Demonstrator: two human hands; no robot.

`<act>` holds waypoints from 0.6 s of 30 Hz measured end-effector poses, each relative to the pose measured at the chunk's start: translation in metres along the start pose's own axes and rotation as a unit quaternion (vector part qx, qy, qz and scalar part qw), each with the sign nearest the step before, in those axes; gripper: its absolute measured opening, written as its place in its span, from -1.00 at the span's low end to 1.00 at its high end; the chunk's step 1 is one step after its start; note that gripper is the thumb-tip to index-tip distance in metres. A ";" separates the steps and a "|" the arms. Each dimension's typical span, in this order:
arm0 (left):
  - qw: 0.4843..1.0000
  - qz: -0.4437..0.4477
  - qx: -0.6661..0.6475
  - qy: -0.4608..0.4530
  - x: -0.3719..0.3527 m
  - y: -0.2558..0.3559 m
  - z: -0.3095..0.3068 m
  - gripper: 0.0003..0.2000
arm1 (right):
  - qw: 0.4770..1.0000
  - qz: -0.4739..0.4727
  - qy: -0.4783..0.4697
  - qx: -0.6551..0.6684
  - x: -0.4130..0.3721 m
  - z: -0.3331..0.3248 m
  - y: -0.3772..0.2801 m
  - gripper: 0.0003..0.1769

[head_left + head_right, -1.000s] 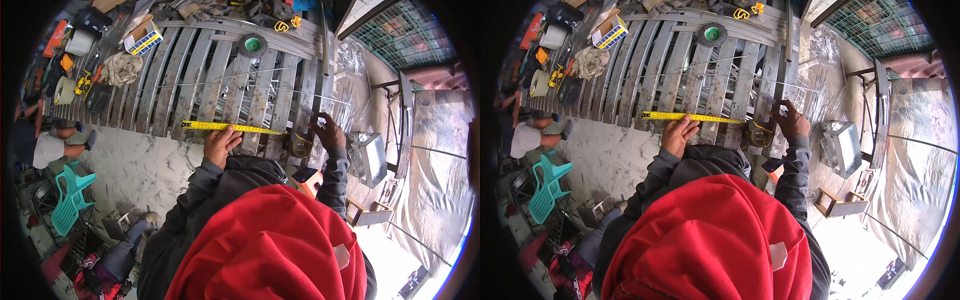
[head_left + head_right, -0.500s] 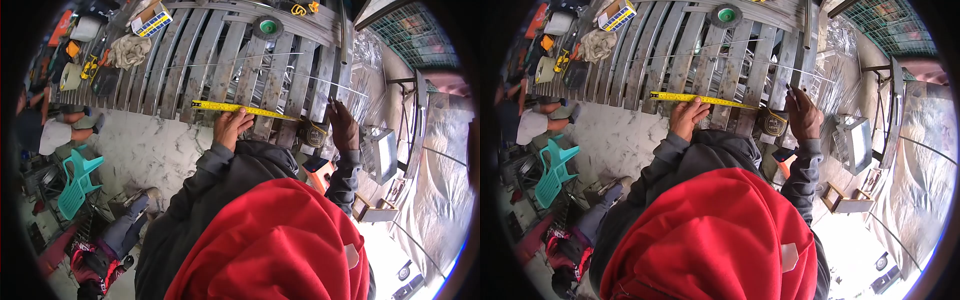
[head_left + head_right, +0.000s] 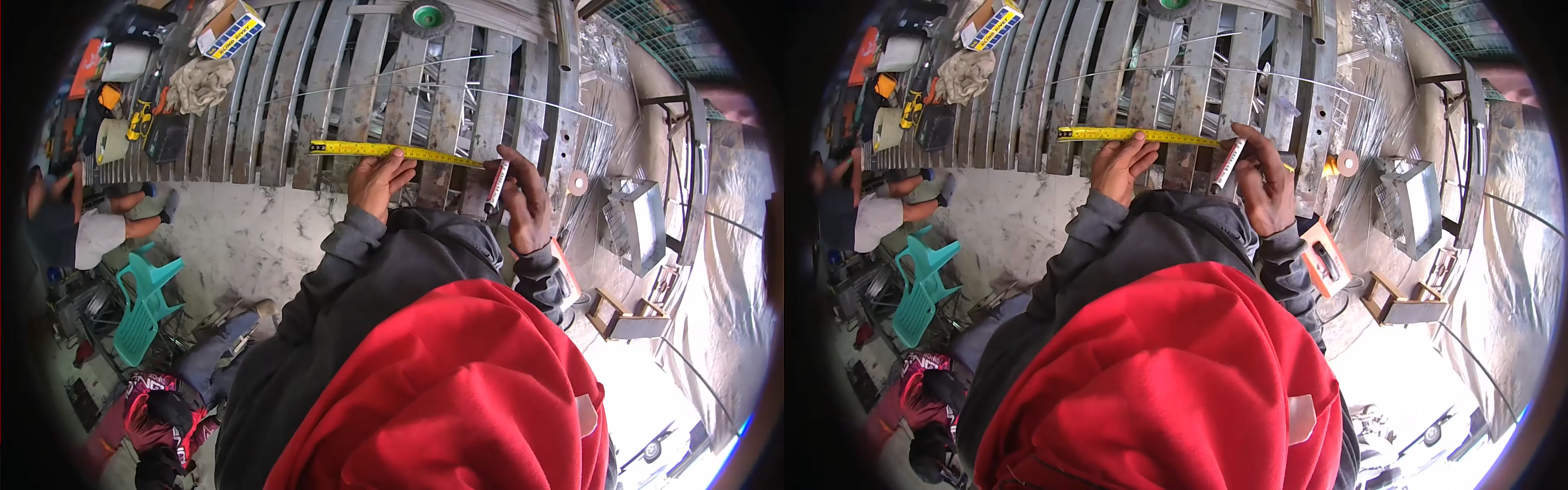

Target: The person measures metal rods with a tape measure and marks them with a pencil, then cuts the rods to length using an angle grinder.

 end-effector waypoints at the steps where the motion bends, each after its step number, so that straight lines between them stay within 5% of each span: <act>1: 1.000 -0.002 0.001 -0.001 0.001 0.000 0.000 -0.73 | 0.995 -0.068 0.030 -0.061 0.002 0.003 0.008 -0.53; 5: 1.000 0.005 0.012 -0.005 0.001 0.003 0.003 -0.72 | 0.964 -0.126 0.053 -0.227 0.000 0.000 0.016 -0.65; 12: 1.000 -0.001 0.022 0.002 0.002 0.005 0.003 -0.76 | 0.953 -0.200 0.048 -0.223 0.003 0.008 0.035 -0.84; 18: 1.000 -0.007 0.026 0.008 0.003 0.007 0.004 -0.73 | 0.908 -0.284 -0.005 -0.310 0.004 0.008 0.028 -0.80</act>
Point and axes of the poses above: each hand's wrist, its own x-axis towards the middle knuckle, its own z-axis out of the palm, y = z × x, the point moved 2 cm from there along x, towards the middle knuckle
